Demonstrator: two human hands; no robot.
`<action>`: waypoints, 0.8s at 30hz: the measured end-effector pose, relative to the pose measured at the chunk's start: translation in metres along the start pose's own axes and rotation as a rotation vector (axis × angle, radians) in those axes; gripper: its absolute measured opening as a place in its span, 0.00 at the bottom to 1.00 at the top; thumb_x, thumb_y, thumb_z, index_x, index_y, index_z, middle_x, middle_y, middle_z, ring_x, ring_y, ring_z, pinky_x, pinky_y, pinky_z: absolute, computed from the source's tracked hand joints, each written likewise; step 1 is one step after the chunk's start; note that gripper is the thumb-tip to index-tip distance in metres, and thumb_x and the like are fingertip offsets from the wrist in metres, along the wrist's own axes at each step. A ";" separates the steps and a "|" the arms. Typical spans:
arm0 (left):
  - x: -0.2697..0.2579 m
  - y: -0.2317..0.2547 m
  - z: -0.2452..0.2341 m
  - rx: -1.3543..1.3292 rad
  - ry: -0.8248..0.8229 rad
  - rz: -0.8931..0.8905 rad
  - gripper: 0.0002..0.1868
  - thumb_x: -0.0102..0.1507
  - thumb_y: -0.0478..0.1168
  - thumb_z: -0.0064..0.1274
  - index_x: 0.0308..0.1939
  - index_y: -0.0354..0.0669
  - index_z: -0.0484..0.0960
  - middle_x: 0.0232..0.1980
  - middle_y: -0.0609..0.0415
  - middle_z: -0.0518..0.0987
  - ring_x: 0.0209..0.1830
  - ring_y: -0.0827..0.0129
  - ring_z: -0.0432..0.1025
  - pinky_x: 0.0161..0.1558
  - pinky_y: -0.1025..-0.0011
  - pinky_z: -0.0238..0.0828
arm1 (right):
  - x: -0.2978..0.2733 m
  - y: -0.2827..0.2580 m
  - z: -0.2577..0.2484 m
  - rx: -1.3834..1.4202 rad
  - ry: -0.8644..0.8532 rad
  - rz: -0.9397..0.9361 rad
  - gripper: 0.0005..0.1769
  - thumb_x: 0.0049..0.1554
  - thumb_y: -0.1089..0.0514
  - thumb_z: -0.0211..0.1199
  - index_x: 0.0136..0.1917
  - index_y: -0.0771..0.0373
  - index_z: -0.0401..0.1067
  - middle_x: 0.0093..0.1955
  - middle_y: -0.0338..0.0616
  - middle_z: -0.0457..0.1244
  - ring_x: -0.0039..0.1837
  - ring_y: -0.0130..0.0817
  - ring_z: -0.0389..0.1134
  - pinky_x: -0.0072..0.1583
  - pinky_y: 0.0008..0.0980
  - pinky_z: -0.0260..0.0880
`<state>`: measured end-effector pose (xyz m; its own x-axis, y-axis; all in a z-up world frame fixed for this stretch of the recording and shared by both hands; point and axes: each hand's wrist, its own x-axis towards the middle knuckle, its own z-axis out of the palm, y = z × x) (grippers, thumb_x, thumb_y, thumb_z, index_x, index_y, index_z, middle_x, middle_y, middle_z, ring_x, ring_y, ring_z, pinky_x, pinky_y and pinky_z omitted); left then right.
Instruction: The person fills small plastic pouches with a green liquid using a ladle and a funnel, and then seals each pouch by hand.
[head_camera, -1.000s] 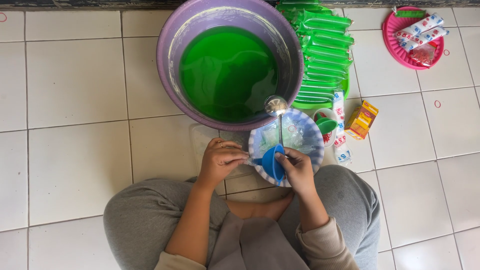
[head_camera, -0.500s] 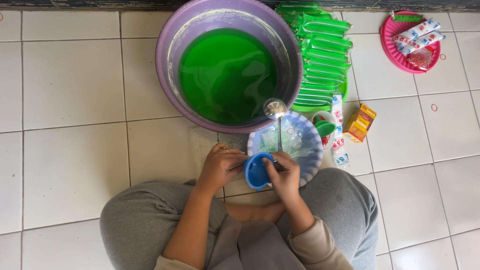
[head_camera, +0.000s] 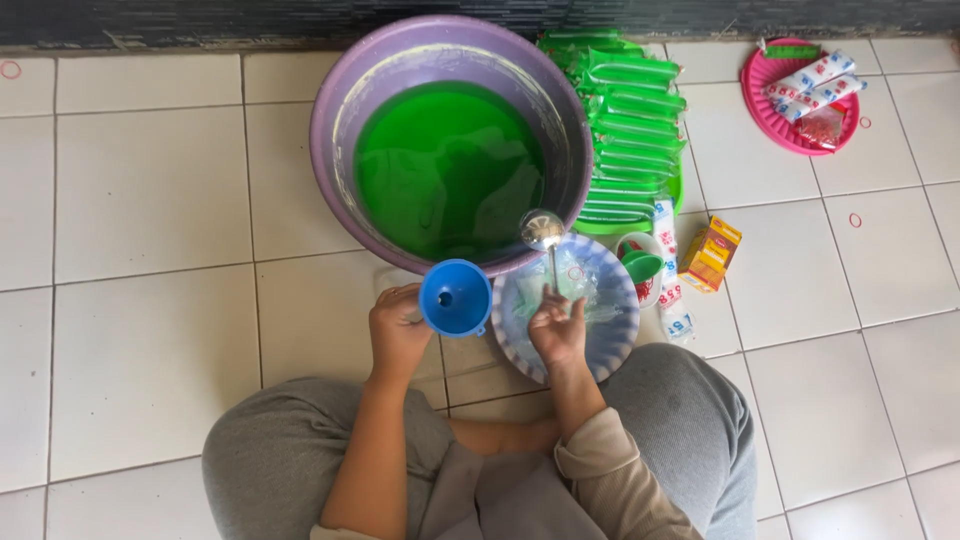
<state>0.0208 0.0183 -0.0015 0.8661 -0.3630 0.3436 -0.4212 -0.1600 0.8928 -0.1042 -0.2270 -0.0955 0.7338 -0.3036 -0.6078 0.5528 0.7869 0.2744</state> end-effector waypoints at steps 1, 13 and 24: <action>0.004 0.005 -0.002 0.000 0.003 0.009 0.03 0.59 0.38 0.68 0.32 0.53 0.91 0.35 0.59 0.89 0.46 0.61 0.82 0.55 0.56 0.70 | 0.010 -0.009 -0.003 -0.001 -0.009 0.004 0.37 0.67 0.37 0.52 0.72 0.71 0.53 0.33 0.30 0.59 0.29 0.19 0.56 0.32 0.18 0.58; -0.008 -0.035 0.009 -0.187 0.174 -0.323 0.04 0.58 0.38 0.69 0.37 0.49 0.91 0.36 0.51 0.88 0.48 0.56 0.81 0.55 0.55 0.73 | -0.001 0.001 0.070 -1.090 -0.679 -0.348 0.22 0.65 0.41 0.52 0.58 0.62 0.66 0.45 0.55 0.71 0.41 0.37 0.75 0.47 0.34 0.77; -0.001 -0.013 0.009 -0.162 0.137 -0.391 0.11 0.59 0.37 0.69 0.46 0.49 0.91 0.44 0.50 0.88 0.50 0.58 0.81 0.60 0.57 0.70 | 0.030 0.043 0.114 -2.913 -0.526 -1.290 0.07 0.65 0.47 0.55 0.55 0.44 0.72 0.41 0.38 0.68 0.42 0.44 0.74 0.45 0.42 0.76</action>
<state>0.0231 0.0128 -0.0163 0.9843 -0.1767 -0.0031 -0.0168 -0.1111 0.9937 -0.0139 -0.2635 -0.0173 0.9210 -0.3116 0.2336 -0.2495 -0.9327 -0.2606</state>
